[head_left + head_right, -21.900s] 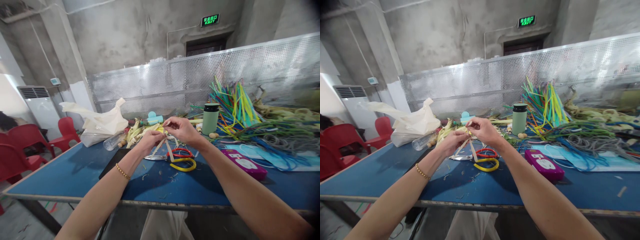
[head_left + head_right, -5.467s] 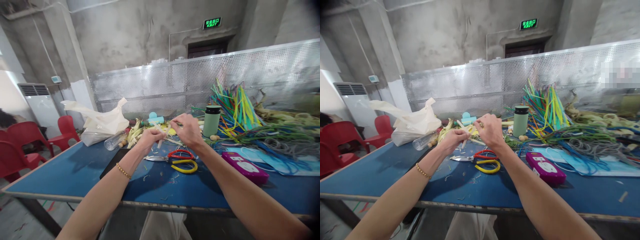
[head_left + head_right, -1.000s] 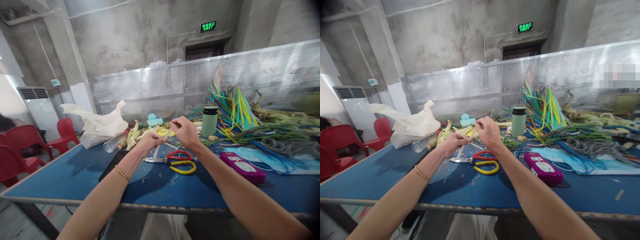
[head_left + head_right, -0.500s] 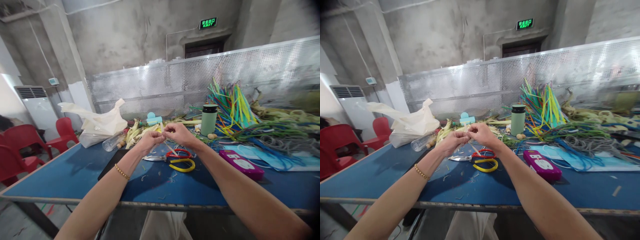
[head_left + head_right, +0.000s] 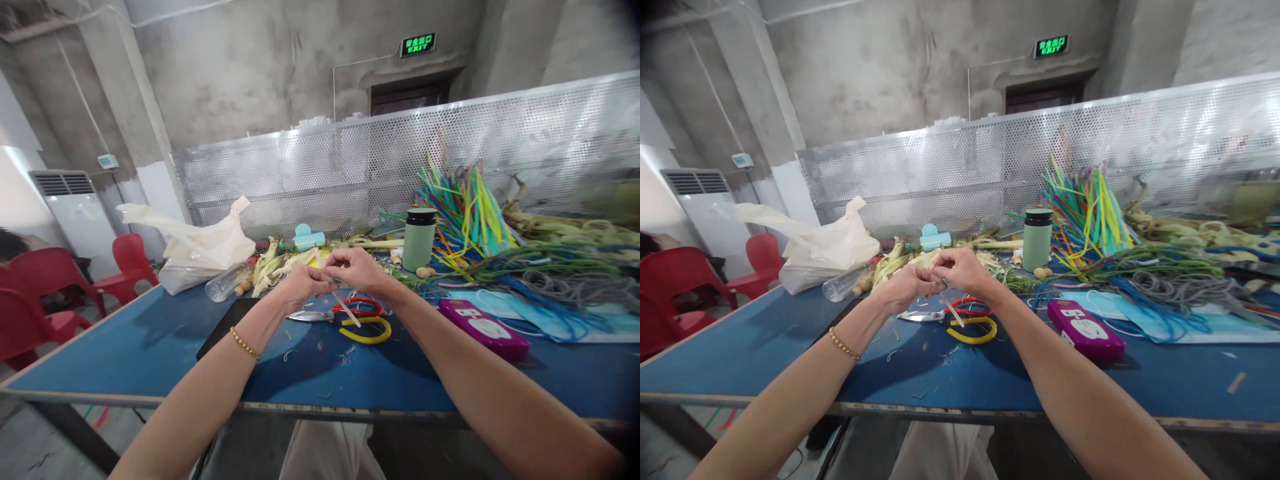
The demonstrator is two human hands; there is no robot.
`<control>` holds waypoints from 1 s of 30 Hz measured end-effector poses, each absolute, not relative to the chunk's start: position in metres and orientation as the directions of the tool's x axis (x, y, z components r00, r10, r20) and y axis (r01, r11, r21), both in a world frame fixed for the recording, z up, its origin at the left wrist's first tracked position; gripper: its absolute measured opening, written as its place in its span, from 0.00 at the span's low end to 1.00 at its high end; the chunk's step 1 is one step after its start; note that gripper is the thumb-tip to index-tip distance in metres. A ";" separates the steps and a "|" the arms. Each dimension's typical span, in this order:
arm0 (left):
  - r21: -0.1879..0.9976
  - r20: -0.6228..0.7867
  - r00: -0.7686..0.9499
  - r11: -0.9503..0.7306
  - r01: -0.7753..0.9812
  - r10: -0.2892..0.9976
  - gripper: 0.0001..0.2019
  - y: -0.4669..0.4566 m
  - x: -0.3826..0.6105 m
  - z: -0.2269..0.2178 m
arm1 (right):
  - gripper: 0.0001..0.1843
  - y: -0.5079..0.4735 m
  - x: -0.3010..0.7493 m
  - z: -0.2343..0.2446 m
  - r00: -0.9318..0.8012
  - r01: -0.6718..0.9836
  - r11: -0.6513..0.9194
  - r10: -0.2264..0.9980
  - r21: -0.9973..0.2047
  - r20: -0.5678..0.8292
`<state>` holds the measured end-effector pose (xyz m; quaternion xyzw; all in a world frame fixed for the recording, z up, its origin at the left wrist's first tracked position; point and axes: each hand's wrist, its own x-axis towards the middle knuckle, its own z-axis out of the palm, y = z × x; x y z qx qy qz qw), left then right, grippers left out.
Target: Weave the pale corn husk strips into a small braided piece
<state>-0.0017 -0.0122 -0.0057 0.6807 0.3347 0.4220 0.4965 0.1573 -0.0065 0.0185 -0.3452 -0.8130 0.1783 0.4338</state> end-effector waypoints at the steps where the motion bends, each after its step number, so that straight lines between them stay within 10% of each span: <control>1: 0.961 0.234 0.426 -0.274 0.034 0.874 0.09 -0.014 -0.001 -0.005 | 0.05 -0.007 0.157 0.019 -0.388 0.399 0.699 0.715 -0.594 0.581; 16: 0.970 0.201 0.419 -0.239 0.039 0.885 0.10 -0.016 0.001 -0.005 | 0.04 -0.012 0.151 0.019 -0.391 0.405 0.728 0.684 -0.552 0.616; 22: 0.953 0.297 0.171 -0.279 -0.119 0.940 0.13 -0.007 0.001 -0.004 | 0.15 0.000 0.166 0.026 0.092 0.552 0.619 0.620 -0.558 0.779; 30: 0.945 0.232 0.221 -0.166 -0.283 0.947 0.13 -0.009 0.002 -0.002 | 0.15 0.005 0.161 0.015 -0.245 0.383 0.658 0.749 -0.648 0.616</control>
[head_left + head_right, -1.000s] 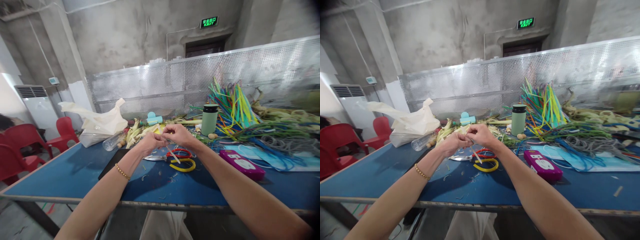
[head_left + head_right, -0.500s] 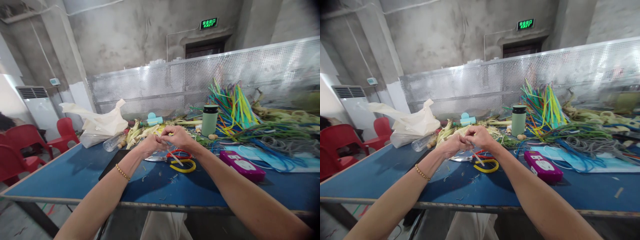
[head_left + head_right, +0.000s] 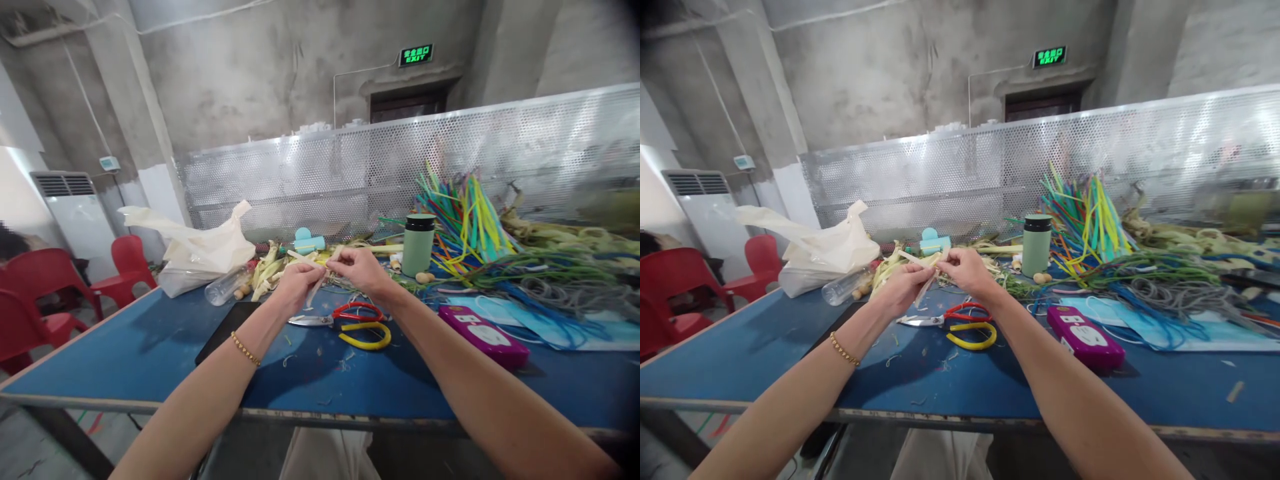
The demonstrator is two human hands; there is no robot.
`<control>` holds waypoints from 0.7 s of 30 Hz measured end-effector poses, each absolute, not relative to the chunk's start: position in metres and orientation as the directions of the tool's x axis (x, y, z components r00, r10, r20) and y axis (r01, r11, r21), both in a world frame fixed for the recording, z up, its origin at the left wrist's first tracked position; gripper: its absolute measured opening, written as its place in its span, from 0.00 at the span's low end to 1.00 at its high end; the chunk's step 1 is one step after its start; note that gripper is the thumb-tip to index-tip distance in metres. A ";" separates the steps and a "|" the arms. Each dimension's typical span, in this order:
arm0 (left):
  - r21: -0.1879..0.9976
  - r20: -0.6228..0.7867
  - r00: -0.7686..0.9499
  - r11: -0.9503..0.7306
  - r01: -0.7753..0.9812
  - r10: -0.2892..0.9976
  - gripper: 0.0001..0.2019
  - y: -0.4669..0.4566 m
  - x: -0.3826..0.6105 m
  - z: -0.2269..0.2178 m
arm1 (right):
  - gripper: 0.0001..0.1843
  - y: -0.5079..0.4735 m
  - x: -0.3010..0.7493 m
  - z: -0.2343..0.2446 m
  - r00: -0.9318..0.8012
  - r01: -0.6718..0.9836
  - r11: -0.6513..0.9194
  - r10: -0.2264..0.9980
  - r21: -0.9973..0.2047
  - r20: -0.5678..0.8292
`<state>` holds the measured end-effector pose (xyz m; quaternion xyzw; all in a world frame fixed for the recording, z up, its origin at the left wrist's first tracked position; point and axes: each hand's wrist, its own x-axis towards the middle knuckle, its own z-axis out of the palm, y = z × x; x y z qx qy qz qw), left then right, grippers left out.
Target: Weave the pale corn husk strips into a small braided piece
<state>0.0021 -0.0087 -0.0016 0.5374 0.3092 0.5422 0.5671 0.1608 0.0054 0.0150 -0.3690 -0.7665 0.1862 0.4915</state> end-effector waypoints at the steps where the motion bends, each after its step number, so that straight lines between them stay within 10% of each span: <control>1: 0.934 0.232 0.242 -0.146 -0.325 0.942 0.13 -0.009 0.003 -0.001 | 0.15 0.006 0.160 0.015 -0.239 0.374 0.666 0.741 -0.645 0.627; 21: 0.942 0.334 0.215 -0.335 -0.033 0.918 0.13 -0.011 0.004 -0.001 | 0.13 0.008 0.163 0.012 -0.223 0.432 0.661 0.737 -0.613 0.638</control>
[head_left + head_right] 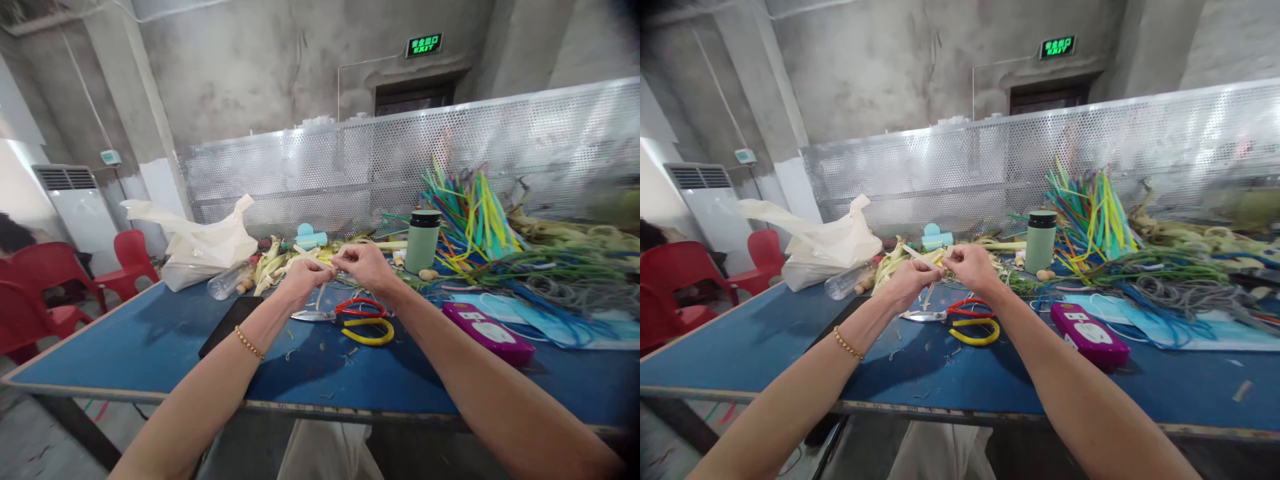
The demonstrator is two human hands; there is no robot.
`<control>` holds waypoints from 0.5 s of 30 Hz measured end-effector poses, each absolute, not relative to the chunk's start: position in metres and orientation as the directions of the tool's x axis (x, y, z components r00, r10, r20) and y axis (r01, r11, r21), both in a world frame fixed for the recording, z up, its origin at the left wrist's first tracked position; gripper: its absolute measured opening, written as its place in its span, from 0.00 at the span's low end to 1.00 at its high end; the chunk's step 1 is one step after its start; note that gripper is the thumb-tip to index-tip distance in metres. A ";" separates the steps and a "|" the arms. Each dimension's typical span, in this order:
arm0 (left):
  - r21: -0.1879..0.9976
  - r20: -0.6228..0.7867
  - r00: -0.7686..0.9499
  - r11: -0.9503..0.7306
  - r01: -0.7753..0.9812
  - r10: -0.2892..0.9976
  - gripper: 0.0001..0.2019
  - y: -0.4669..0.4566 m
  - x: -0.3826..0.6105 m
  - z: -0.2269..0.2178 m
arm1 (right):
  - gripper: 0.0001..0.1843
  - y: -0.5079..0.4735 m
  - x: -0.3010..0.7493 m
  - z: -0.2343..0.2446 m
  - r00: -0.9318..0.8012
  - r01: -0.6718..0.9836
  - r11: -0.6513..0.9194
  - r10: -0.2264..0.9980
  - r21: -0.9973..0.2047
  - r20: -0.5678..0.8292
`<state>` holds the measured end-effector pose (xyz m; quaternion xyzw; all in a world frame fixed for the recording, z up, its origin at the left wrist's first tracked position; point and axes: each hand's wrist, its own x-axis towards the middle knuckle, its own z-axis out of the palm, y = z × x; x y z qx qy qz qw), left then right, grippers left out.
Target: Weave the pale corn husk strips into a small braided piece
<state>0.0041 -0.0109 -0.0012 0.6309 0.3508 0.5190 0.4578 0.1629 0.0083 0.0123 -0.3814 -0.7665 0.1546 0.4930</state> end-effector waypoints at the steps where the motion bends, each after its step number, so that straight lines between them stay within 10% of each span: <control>1: 0.940 0.338 0.222 -0.340 -0.032 0.915 0.13 -0.011 0.004 -0.001 | 0.13 0.008 0.163 0.012 -0.216 0.441 0.658 0.737 -0.610 0.640; 15: 0.935 0.345 0.320 -0.352 -0.037 0.882 0.16 -0.008 0.001 -0.005 | 0.13 0.012 0.168 0.010 -0.283 0.404 0.637 0.769 -0.656 0.573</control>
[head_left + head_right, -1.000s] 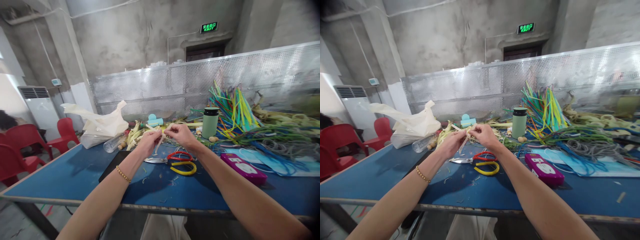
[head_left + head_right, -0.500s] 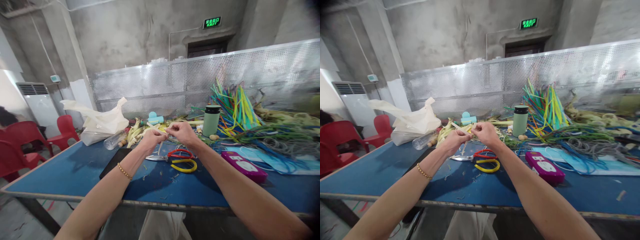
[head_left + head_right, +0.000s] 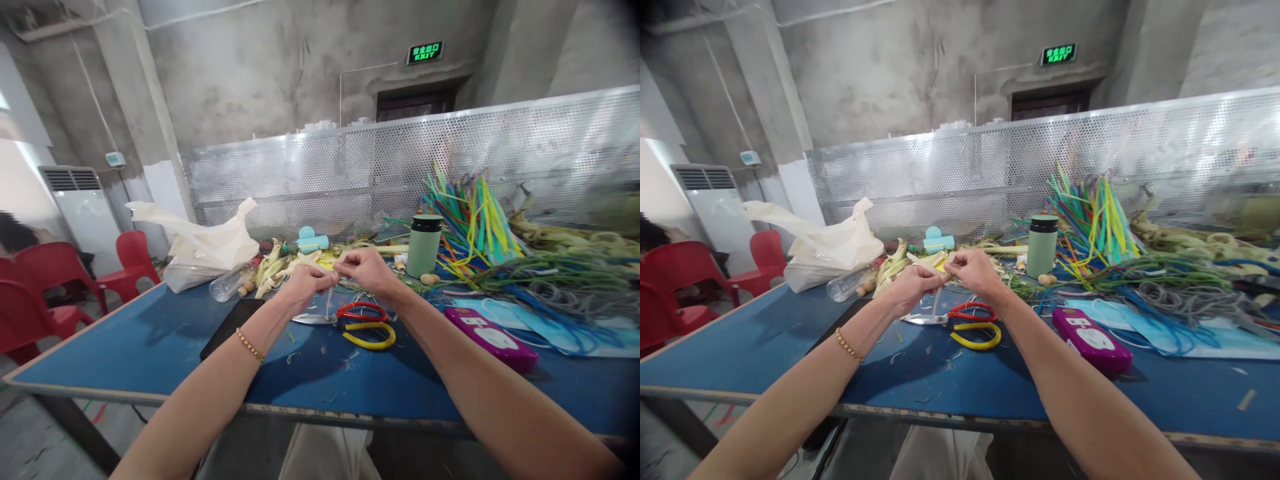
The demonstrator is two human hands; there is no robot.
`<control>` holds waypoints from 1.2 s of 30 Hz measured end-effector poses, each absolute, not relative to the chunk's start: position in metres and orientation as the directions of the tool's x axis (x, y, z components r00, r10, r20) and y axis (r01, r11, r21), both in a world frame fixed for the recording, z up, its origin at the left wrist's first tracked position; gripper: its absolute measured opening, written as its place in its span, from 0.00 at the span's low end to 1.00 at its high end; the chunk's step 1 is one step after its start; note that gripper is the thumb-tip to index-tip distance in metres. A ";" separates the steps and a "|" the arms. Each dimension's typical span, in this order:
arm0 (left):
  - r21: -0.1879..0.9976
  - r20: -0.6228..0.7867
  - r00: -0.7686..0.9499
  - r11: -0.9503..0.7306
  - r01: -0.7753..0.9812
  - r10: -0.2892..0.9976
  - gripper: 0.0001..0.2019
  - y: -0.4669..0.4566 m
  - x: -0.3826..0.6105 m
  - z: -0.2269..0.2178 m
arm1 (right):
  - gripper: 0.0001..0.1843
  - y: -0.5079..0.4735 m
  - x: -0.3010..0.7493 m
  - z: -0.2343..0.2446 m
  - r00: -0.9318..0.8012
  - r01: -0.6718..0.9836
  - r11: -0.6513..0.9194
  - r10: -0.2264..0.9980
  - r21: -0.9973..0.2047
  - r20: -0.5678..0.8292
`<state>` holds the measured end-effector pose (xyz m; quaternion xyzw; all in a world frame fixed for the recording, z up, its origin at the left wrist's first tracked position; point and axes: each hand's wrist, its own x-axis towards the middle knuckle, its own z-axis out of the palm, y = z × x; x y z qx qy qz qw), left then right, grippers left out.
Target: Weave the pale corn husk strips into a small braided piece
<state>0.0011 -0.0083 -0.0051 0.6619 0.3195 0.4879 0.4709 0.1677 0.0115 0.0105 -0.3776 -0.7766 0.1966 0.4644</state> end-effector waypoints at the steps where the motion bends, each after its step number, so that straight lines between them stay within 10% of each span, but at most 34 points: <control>1: 0.935 0.346 0.349 -0.350 -0.052 0.871 0.16 -0.007 -0.001 -0.005 | 0.14 0.011 0.168 0.011 -0.295 0.389 0.644 0.764 -0.658 0.574; 7: 0.956 0.287 0.407 -0.233 -0.176 0.867 0.13 -0.006 -0.003 -0.005 | 0.16 0.006 0.169 0.017 -0.258 0.394 0.655 0.753 -0.645 0.606; 14: 0.846 0.195 0.160 -0.083 -0.526 0.968 0.09 0.001 0.001 -0.003 | 0.17 0.011 0.177 0.026 0.213 0.257 0.522 0.790 -0.813 0.575; 22: 0.846 0.259 0.174 -0.136 -0.515 0.950 0.12 0.004 0.003 -0.008 | 0.10 -0.006 0.164 0.016 -0.309 0.245 0.297 0.926 -0.923 0.216; 36: 0.879 0.393 0.097 -0.342 -0.333 0.914 0.12 0.002 0.006 -0.011 | 0.11 -0.007 0.150 0.007 -0.321 0.069 0.286 0.913 -0.956 0.250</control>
